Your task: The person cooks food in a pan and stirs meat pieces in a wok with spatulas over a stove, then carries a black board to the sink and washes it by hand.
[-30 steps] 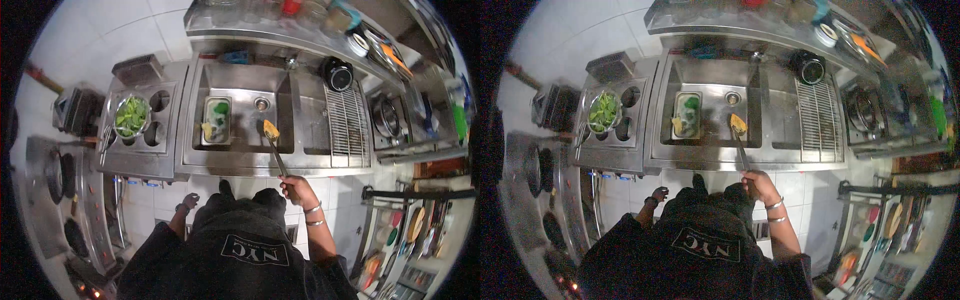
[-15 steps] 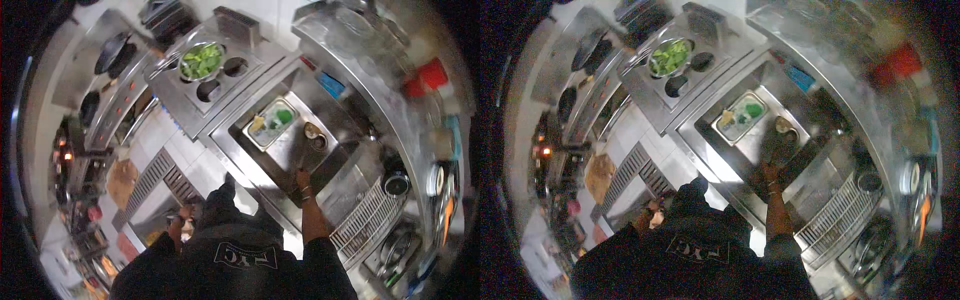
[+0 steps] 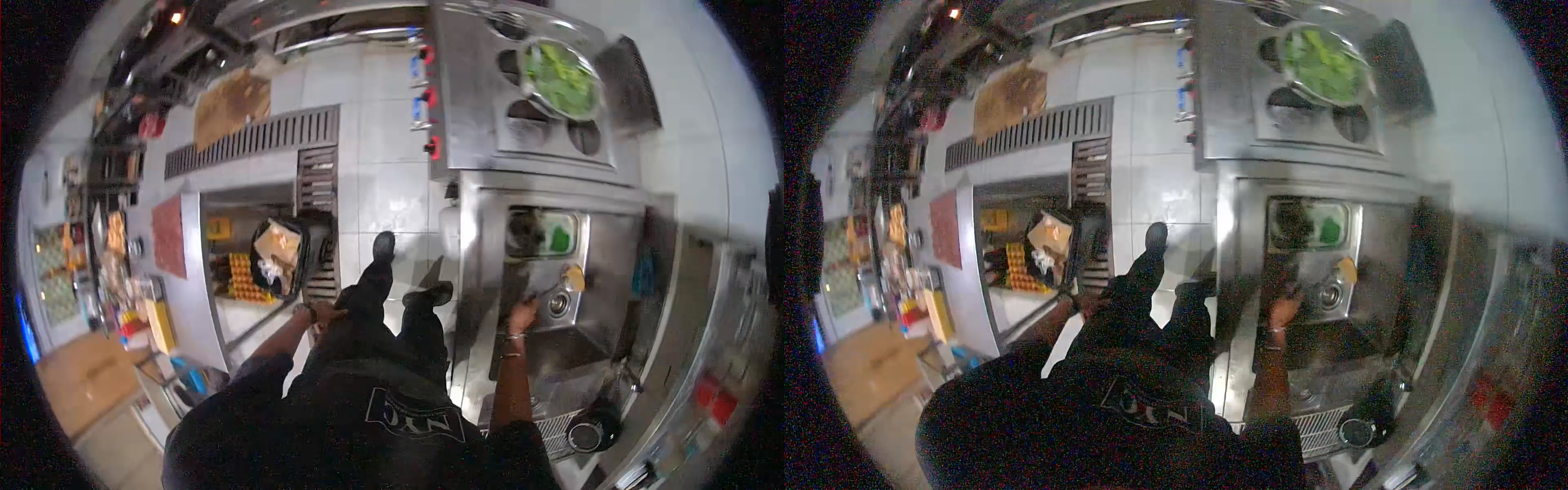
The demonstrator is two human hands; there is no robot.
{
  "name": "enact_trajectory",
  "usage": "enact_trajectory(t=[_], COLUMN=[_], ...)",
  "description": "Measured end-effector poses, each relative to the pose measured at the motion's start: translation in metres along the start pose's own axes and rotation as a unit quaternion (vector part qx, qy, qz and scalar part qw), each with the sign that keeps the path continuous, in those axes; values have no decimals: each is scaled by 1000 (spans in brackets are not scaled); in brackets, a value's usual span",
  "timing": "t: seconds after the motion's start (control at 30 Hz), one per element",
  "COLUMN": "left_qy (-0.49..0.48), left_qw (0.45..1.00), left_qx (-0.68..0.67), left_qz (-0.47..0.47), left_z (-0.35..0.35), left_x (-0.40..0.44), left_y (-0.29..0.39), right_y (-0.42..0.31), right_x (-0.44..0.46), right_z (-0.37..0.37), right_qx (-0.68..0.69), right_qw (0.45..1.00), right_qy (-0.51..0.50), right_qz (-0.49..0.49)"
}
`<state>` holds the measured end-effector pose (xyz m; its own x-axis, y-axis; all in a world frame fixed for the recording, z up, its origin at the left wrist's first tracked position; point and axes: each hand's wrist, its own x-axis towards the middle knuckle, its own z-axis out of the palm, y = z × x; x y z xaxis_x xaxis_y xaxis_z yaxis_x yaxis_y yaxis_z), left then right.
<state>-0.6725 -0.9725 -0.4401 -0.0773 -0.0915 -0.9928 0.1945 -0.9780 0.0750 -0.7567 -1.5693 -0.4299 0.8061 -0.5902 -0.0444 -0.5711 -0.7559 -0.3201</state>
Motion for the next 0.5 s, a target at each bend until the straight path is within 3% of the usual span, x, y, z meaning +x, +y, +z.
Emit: enact_trajectory(t=[0.1, 0.23, 0.3, 0.33, 0.4, 0.43, 0.5], left_qy=[-27, -39, -46, -46, 125, 203, 266], left_qw=[995, 956, 896, 873, 958, 949, 914], left_qx=[77, 247, 370, 399, 139, 58, 184], left_qz=[48, 154, 241, 276, 218, 234, 245], left_z=[-35, -92, -127, -143, -156, -167, -170], left_x=[18, 47, 63, 72, 80, 80, 148], left_y=[4, 26, 48, 60, 77, 87, 99], right_y=[-122, -248, -284, -288, -294, -303, -285], right_x=[56, 96, 103, 103, 105, 107, 108], right_z=[-50, -77, -67, -63, -53, -53, -60], right_qx=[161, 87, 17, 18, -76, -59, -52], right_qw=[978, 995, 983, 983, 969, 964, 956], right_qy=[132, 38, 48, 41, 64, 85, 85], right_qz=[-3, -39, -176, -180, -227, -246, -277])
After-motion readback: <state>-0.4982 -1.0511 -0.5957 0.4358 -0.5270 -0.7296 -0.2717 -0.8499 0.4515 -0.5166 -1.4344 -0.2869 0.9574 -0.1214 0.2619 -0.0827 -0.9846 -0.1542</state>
